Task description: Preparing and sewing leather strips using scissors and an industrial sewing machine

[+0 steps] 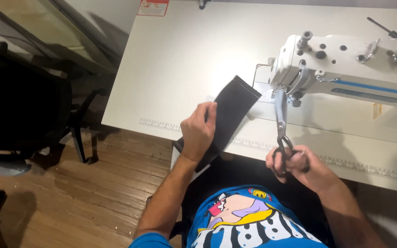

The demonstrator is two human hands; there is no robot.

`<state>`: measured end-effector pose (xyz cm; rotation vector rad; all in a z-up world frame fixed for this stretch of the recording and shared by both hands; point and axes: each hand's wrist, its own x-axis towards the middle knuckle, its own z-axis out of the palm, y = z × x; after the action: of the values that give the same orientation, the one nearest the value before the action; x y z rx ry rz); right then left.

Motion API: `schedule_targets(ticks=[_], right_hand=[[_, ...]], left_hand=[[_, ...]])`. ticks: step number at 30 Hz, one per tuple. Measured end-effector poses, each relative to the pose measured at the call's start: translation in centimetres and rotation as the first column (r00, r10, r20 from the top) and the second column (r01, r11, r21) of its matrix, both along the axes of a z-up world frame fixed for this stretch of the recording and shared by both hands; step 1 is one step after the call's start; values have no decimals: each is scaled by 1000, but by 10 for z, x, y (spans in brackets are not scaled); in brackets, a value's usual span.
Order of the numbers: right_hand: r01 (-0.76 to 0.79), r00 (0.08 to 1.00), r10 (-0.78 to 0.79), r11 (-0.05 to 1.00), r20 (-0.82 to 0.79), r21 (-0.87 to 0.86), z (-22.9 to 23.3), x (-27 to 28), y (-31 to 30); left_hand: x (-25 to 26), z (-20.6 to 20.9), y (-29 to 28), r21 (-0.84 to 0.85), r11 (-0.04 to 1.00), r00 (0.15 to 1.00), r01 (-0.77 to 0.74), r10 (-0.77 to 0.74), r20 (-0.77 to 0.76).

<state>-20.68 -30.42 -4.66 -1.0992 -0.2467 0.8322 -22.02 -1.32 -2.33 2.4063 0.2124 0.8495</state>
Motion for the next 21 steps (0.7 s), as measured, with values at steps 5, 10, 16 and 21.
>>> schedule_targets(ticks=[5,10,16,21], right_hand=[[-111,970,119,993,214,-50,13,-12,29],[61,987,-62,998,147,14,10,-40,53],[318,921,-325,946,216,68,-6,-52,77],[385,904,-405,911,138,151,25,-85,91]], left_hand=[[-49,15,-6,22,996,971,-86,79,227],[-103,29,-21,-222,970,960,-94,147,237],[-163,58,-65,-487,873,945,-13,171,281],[-208,75,-71,-585,803,951,118,78,299]])
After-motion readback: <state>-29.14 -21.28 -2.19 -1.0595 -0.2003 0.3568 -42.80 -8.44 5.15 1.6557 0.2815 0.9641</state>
